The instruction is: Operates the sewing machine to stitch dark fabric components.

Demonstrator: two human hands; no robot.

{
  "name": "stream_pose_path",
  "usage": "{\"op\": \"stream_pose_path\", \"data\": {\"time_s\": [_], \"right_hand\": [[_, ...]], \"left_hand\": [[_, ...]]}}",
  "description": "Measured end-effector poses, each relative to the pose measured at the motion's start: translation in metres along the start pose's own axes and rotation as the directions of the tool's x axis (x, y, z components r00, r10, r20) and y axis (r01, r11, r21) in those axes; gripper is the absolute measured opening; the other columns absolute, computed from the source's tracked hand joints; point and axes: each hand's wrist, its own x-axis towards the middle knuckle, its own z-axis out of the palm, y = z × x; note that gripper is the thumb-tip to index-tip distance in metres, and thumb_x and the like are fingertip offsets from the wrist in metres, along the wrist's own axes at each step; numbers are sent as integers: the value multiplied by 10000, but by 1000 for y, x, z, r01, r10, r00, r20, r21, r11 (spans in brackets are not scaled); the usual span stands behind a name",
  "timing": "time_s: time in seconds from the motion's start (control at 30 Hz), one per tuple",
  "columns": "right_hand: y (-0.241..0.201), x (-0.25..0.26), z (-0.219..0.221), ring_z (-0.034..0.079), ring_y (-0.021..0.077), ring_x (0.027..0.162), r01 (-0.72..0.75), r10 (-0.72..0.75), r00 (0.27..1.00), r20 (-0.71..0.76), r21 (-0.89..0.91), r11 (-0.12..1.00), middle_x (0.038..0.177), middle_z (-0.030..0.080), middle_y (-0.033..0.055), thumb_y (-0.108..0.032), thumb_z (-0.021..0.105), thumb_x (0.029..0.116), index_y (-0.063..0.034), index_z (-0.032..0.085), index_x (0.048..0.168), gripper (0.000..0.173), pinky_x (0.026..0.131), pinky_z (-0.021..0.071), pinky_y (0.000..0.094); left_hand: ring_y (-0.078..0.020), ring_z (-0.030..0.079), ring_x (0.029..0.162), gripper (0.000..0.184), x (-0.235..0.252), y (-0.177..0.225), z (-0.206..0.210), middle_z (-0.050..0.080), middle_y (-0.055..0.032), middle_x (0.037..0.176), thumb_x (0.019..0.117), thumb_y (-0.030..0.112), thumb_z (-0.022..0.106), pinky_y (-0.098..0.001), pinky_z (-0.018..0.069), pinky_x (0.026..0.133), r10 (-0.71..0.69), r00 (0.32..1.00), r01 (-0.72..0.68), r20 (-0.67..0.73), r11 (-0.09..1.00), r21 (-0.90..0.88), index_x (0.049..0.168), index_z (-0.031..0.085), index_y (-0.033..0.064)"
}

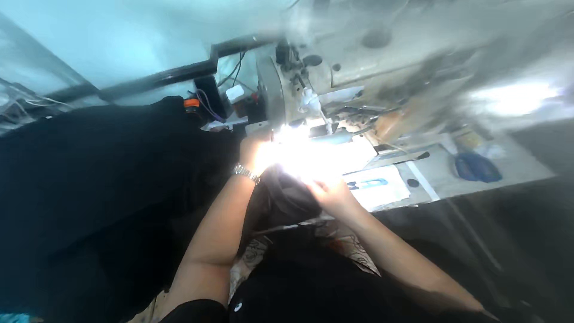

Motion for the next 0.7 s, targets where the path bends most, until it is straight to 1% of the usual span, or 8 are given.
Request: {"op": "stream_pose_path", "data": {"time_s": [0.03, 0.07, 0.13, 0.23, 0.3, 0.43, 0.57, 0.7], "right_hand": [[-4, 5, -2, 715, 137, 841, 0, 0, 1000, -5, -68, 998, 890, 750, 75, -193, 551, 1040, -60, 773, 1046, 259, 799, 593, 362], [-9, 10, -4, 712, 205, 816, -19, 20, 1000, 3, -115, 993, 855, 736, 112, -188, 553, 1040, -28, 765, 1012, 267, 774, 585, 428], [-17, 15, -4, 706, 248, 808, -54, 58, 998, 18, -178, 983, 835, 722, 129, -207, 548, 1046, -19, 752, 987, 283, 759, 573, 469], [-21, 10, 3, 735, 217, 909, -54, 59, 998, 22, -211, 976, 948, 762, 106, -232, 547, 1053, -54, 771, 1070, 287, 847, 592, 425], [-22, 6, 6, 729, 219, 981, -66, 76, 996, 44, -207, 976, 1012, 764, 106, -246, 527, 1064, -59, 764, 1117, 307, 904, 580, 420], [-21, 5, 8, 733, 242, 998, -54, 66, 997, 39, -245, 968, 1022, 767, 111, -251, 517, 1067, -58, 767, 1118, 319, 909, 578, 436], [-21, 4, 9, 735, 248, 973, -58, 64, 998, 20, -232, 971, 1003, 765, 122, -223, 519, 1067, -47, 763, 1122, 307, 887, 581, 437], [-15, 4, 15, 743, 246, 925, -12, 3, 999, -38, -229, 973, 962, 767, 123, -201, 540, 1050, -48, 772, 1107, 284, 859, 594, 436]], "left_hand": [[-377, 705, 1010, 166, 4, 1, 5, 725, -238, 1033, 887, 60, 702, -540, 547, 895, -9, 1000, 8, -25, 998, -62, 998, 726, -61], [-353, 676, 1064, 211, 9, 4, 7, 704, -245, 1083, 908, 44, 685, -502, 521, 950, -89, 996, 90, 15, 985, -148, 1073, 698, -86], [-286, 617, 1156, 313, 20, -4, 13, 653, -217, 1184, 929, 65, 693, -435, 498, 1017, -204, 967, 240, 153, 930, -277, 1205, 625, -65], [-334, 633, 1181, 378, 36, -23, 23, 679, -229, 1197, 892, 188, 753, -515, 493, 1027, -136, 961, 162, 243, 983, -91, 1176, 674, -50], [-322, 642, 1167, 380, 39, -23, 20, 686, -209, 1187, 883, 190, 757, -520, 502, 1013, -131, 952, 159, 278, 984, -79, 1186, 675, -23], [-321, 666, 1102, 312, 41, -17, 12, 708, -191, 1110, 885, 201, 758, -538, 517, 958, -119, 951, 146, 284, 986, -77, 1112, 696, -3], [-347, 639, 1139, 319, 37, -9, 7, 676, -240, 1159, 901, 111, 728, -522, 500, 990, -193, 935, 237, 296, 964, -118, 1162, 662, -59], [-332, 634, 1173, 361, 38, -11, 12, 681, -222, 1186, 896, 181, 752, -518, 496, 1015, -173, 950, 208, 258, 971, -116, 1172, 672, -37]]}}
